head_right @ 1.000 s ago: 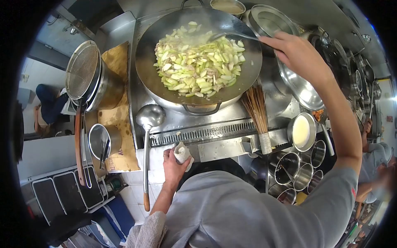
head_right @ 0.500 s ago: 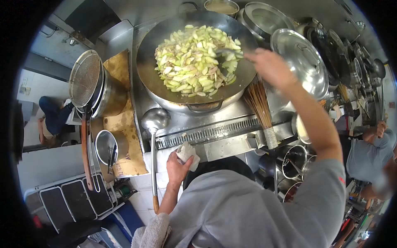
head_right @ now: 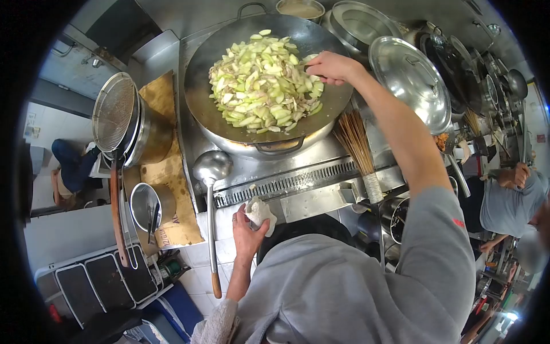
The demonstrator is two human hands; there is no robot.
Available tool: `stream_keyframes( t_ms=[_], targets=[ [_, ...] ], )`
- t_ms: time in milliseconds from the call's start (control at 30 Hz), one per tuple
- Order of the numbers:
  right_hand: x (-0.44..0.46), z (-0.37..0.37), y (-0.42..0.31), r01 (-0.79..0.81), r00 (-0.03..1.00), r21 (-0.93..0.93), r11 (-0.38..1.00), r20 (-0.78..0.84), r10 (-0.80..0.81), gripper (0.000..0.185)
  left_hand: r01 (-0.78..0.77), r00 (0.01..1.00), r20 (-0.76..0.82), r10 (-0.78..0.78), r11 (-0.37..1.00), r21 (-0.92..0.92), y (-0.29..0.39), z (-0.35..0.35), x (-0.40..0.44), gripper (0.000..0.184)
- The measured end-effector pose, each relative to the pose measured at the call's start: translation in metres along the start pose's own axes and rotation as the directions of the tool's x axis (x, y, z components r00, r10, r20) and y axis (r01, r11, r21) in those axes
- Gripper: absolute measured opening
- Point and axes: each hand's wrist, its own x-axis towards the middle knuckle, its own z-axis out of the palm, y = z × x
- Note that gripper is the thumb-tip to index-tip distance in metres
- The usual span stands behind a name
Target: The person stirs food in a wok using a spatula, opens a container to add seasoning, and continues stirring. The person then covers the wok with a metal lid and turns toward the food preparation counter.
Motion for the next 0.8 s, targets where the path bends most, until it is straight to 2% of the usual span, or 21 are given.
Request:
stream_keyframes(
  t_ms=[67, 100, 200, 300, 400, 467, 533, 633, 733, 800],
  targets=[
    [-0.021, -0.007, -0.002, 0.118, 0.990, -0.124, 0.985, -0.068, -0.128, 0.034, 0.018, 1.000, 0.016, -0.018, 1.000, -0.014, -0.001, -0.001, -0.001, 0.082],
    [-0.045, -0.012, -0.018, 0.179, 0.962, -0.297, 0.938, -0.147, -0.230, 0.041, 0.017, 1.000, 0.023, -0.017, 1.000, -0.014, 0.000, -0.002, -0.001, 0.083],
    [-0.070, -0.037, -0.032, 0.299, 0.839, -0.535, 0.790, -0.248, -0.485, 0.043, -0.020, 1.000, 0.000, 0.020, 0.999, -0.028, -0.006, 0.000, 0.000, 0.090],
    [-0.038, -0.062, -0.022, 0.172, 0.804, -0.649, 0.741, -0.342, -0.486, 0.044, 0.009, 1.000, 0.017, -0.009, 0.999, -0.047, -0.002, -0.004, -0.003, 0.096],
    [0.043, -0.078, 0.024, 0.226, 0.807, -0.644, 0.731, -0.296, -0.511, 0.042, 0.031, 0.999, 0.034, -0.029, 0.997, -0.065, 0.000, -0.007, -0.006, 0.099],
    [0.063, -0.054, 0.021, 0.153, 0.940, -0.340, 0.928, -0.241, -0.243, 0.043, 0.033, 0.999, 0.032, -0.031, 0.996, -0.077, 0.001, -0.007, -0.009, 0.099],
    [0.060, -0.027, 0.007, 0.054, 0.998, -0.080, 0.995, -0.027, -0.056, 0.045, 0.039, 0.999, 0.025, -0.037, 0.995, -0.086, 0.002, -0.006, -0.010, 0.099],
    [0.044, -0.011, -0.007, 0.004, 0.991, -0.057, 0.998, 0.136, 0.004, 0.044, 0.026, 1.000, 0.013, -0.025, 0.996, -0.082, 0.002, -0.007, -0.010, 0.100],
    [0.016, -0.028, 0.004, 0.169, 0.974, -0.075, 0.983, 0.164, -0.155, 0.044, 0.006, 1.000, -0.010, -0.007, 0.995, -0.097, -0.001, -0.011, -0.008, 0.099],
    [-0.017, -0.046, 0.002, 0.260, 0.966, -0.252, 0.932, 0.058, -0.253, 0.045, -0.020, 0.999, -0.037, 0.016, 0.993, -0.116, -0.004, -0.014, -0.009, 0.097]
  ],
)
